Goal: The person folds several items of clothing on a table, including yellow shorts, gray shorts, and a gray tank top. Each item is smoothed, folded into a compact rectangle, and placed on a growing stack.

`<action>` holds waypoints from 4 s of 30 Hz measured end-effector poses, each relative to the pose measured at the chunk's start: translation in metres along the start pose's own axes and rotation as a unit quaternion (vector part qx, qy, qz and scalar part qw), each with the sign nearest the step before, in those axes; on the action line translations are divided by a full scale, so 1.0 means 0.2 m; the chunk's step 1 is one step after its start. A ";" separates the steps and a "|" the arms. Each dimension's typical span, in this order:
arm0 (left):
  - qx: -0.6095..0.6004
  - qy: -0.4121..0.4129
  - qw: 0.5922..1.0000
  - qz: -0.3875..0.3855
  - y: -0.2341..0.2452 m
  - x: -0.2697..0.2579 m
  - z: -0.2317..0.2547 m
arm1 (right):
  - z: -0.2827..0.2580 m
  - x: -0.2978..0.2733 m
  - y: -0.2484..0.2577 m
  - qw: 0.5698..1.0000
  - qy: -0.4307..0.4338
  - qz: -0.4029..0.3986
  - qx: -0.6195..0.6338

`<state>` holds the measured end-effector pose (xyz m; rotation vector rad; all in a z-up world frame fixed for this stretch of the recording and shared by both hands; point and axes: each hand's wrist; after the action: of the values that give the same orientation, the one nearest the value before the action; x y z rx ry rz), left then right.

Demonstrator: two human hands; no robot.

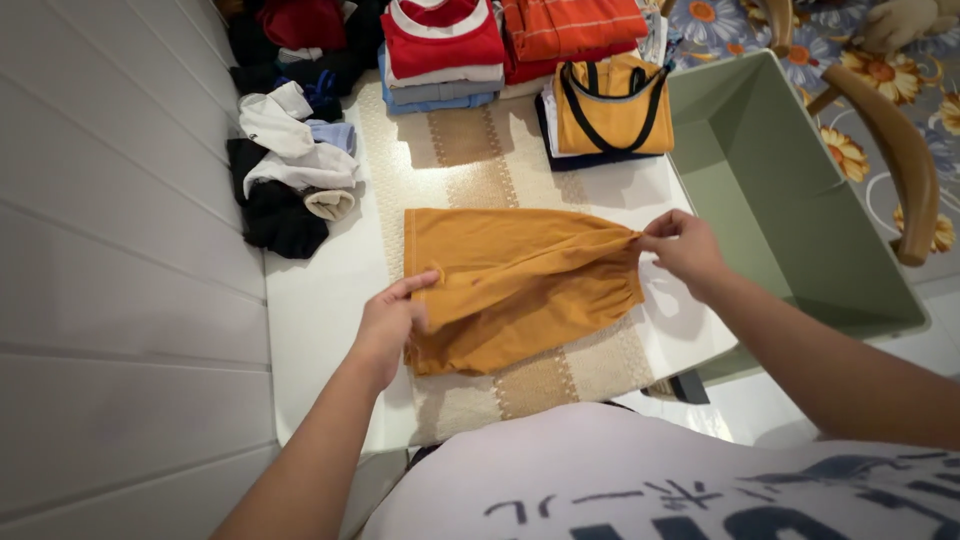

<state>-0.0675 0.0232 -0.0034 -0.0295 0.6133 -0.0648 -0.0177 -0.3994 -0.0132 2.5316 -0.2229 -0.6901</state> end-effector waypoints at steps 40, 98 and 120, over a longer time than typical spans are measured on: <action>-0.111 -0.003 0.994 0.011 -0.03 -0.06 0.25 | -0.96 -0.11 -0.75 0.818 0.231 -0.487 -0.201; 0.284 0.111 0.949 0.084 0.11 0.09 -0.03 | -0.09 -0.21 -0.19 0.882 0.317 -0.056 -0.344; 0.096 0.028 0.994 -0.045 0.15 -0.24 -0.21 | 0.02 -0.22 -0.22 0.778 0.198 -0.148 -0.577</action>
<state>-0.1294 0.0554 -0.0110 0.1304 0.6599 -0.2126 -0.0563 -0.3510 -0.0185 1.4222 0.5986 -0.2153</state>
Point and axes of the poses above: each hand's wrist, its own x-axis towards the middle knuckle, its own y-axis out of the back of the hand, z = x × y, and after that the axes turned 5 degrees about -z, right-handed
